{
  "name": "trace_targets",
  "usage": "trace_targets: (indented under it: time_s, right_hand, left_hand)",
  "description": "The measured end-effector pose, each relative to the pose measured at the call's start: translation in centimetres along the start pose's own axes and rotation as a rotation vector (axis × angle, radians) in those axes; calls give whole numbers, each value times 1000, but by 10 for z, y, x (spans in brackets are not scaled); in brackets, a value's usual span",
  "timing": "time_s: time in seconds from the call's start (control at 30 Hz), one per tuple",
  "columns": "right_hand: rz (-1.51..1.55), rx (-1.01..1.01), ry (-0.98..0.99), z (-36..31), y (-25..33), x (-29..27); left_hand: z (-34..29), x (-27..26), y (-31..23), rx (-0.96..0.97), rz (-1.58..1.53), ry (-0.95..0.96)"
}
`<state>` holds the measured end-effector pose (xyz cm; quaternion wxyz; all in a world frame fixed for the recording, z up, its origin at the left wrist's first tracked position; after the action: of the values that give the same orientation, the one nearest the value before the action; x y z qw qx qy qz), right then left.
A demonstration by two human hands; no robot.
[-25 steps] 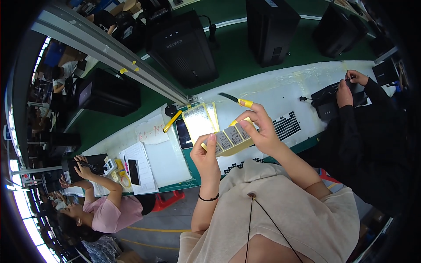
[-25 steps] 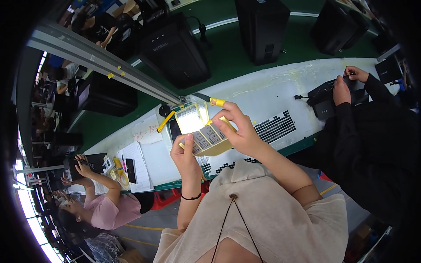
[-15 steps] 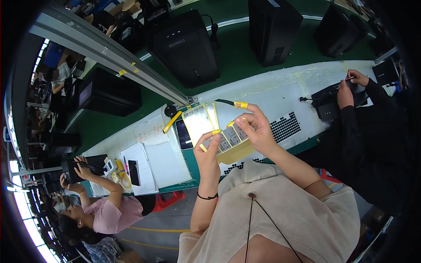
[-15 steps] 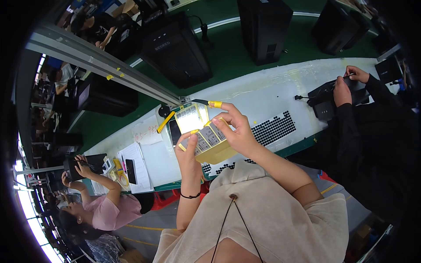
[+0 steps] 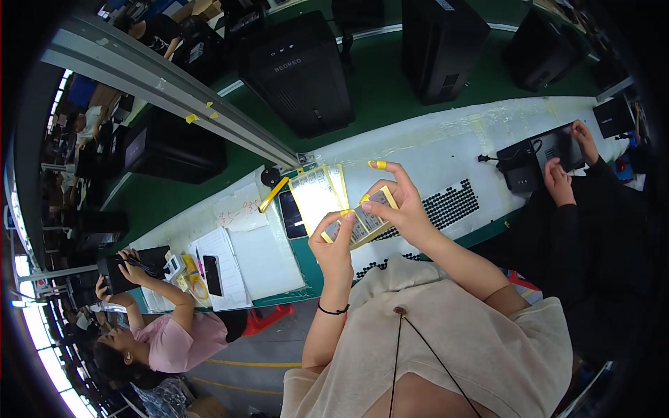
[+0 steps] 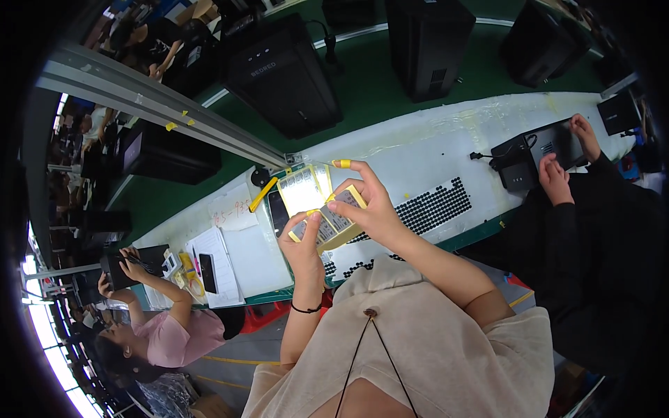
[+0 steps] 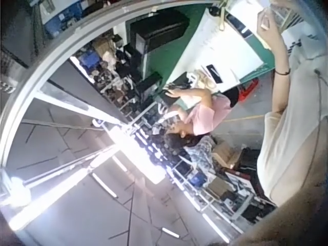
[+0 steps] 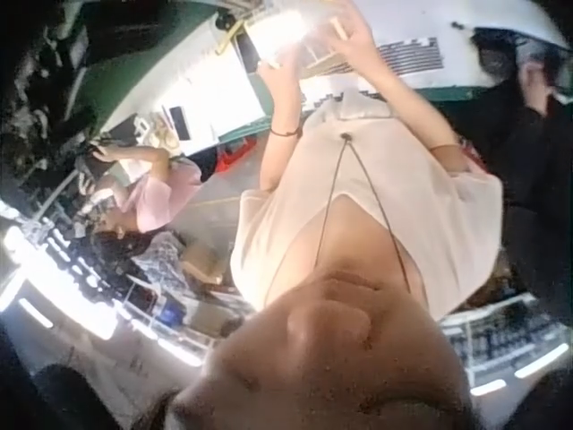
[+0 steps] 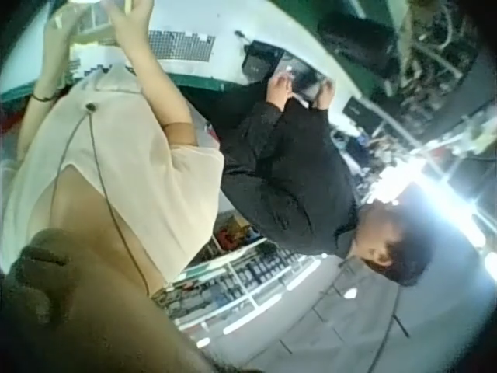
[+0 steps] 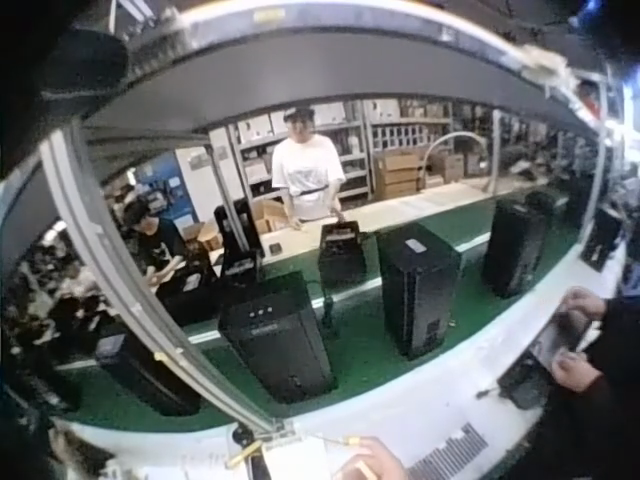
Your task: Peeling stickers from a backing sheet and applying them to electronic device housings on an assembly line.
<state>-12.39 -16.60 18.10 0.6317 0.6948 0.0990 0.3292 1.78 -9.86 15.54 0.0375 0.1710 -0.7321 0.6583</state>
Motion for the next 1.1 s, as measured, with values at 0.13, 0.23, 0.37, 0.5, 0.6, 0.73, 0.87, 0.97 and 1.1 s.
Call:
trace_targets:
  time_s: [0.13, 0.23, 0.37, 0.5, 0.6, 0.73, 0.87, 0.97, 1.1]
  right_hand:
    - [1, 46, -2, 4, -13, -8]
    - [-101, 35, 69, 18, -18, -11]
    - [-398, -246, -81, 61, 19, -52]
    - [-448, -473, -199, 132, 67, -95]
    - [-602, -444, -300, 186, 88, -113]
    - [-531, -392, -326, 245, 85, -120]
    - [-455, -414, -451, 252, 69, -125]
    - [-395, -466, -505, 244, 64, -124]
    - [-357, -489, -510, 219, 62, -114]
  left_hand:
    - [4, -2, 26, -164, -206, 37]
    - [7, -22, 52, -169, -290, 6]
    - [12, -77, 108, -236, -308, -58]
    - [-1, -134, 172, -384, -76, -103]
    - [1, -158, 170, -258, 446, -134]
    - [-4, -135, 116, -61, 1158, -293]
    - [3, -100, 66, 81, 1150, -309]
    - [25, -85, 53, 103, 851, -198]
    - [73, -74, 58, 31, 130, -60]
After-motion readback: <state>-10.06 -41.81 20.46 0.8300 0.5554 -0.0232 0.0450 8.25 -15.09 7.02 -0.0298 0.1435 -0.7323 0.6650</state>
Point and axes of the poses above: each hand's wrist, its own z-axis towards the middle knuckle, its own x-axis out of the palm, y = z × x, the point moved 8 cm from there along z, towards the middle knuckle, and after that the axes turned 15 degrees about y, right-handed, at the moved point
